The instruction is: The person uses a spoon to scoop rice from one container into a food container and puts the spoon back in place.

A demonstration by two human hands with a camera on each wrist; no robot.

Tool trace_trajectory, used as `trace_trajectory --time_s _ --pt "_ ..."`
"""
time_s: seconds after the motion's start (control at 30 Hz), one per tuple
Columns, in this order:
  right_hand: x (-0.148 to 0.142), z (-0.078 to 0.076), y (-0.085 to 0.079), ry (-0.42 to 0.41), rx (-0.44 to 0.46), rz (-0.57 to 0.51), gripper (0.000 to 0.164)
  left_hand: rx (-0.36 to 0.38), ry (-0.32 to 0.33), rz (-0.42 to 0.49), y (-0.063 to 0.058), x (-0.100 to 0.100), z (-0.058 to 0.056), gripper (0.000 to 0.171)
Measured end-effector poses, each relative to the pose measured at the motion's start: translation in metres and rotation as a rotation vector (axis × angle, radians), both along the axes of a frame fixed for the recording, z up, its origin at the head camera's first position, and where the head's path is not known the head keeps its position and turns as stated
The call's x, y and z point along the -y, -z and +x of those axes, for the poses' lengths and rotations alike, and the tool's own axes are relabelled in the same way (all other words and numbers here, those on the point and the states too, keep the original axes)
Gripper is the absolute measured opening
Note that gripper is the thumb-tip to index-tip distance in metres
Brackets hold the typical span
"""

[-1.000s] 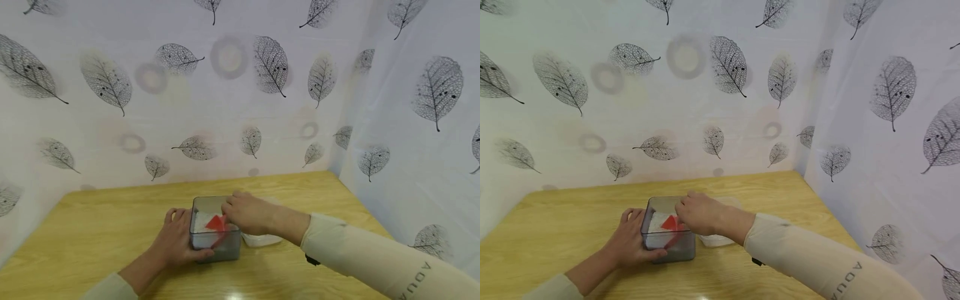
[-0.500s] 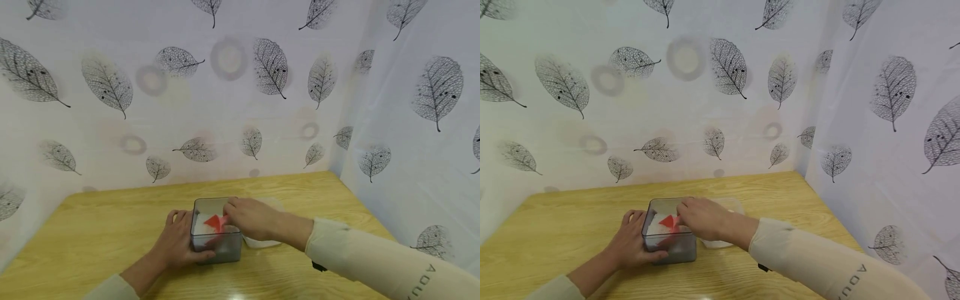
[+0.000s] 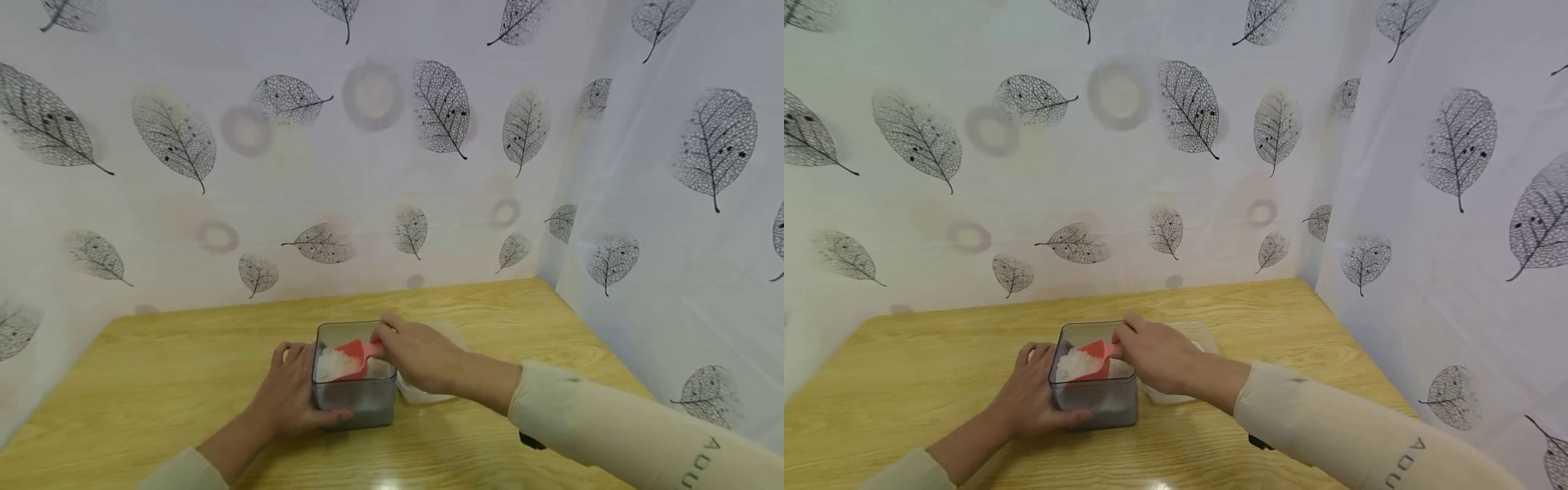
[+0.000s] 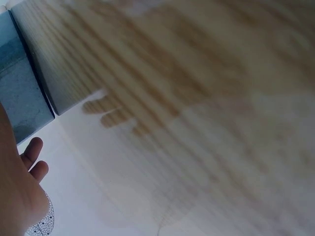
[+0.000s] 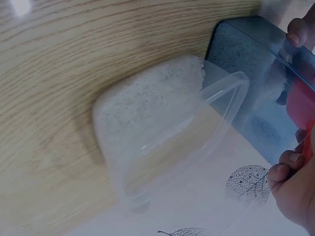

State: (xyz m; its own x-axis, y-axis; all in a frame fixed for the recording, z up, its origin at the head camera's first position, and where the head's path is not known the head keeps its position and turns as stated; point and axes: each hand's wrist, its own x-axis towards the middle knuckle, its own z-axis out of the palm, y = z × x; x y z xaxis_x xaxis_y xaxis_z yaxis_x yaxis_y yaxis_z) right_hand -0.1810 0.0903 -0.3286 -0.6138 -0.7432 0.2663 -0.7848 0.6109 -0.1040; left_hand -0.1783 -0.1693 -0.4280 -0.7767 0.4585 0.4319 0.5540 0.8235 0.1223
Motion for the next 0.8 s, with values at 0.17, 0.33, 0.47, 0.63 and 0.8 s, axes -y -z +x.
trace_trajectory --time_s 0.17,0.33,0.47,0.63,0.8 --pt "-0.006 -0.002 0.006 0.030 0.002 -0.058 0.022 -0.017 0.009 0.000 0.000 0.001 0.000 0.105" --pt "-0.014 -0.005 0.008 0.047 0.009 -0.106 0.020 -0.021 0.012 0.000 0.000 0.001 -0.001 0.104" --pt "-0.019 -0.005 0.005 0.059 0.035 -0.141 0.020 -0.008 0.009 0.000 0.000 0.002 -0.001 0.104" --pt "-0.028 -0.005 -0.002 0.092 0.074 -0.150 0.021 -0.001 0.006 -0.002 0.000 0.002 -0.001 0.106" --pt "-0.039 -0.007 -0.011 0.116 0.094 -0.169 0.020 -0.005 0.006 -0.002 0.000 0.001 -0.001 0.107"
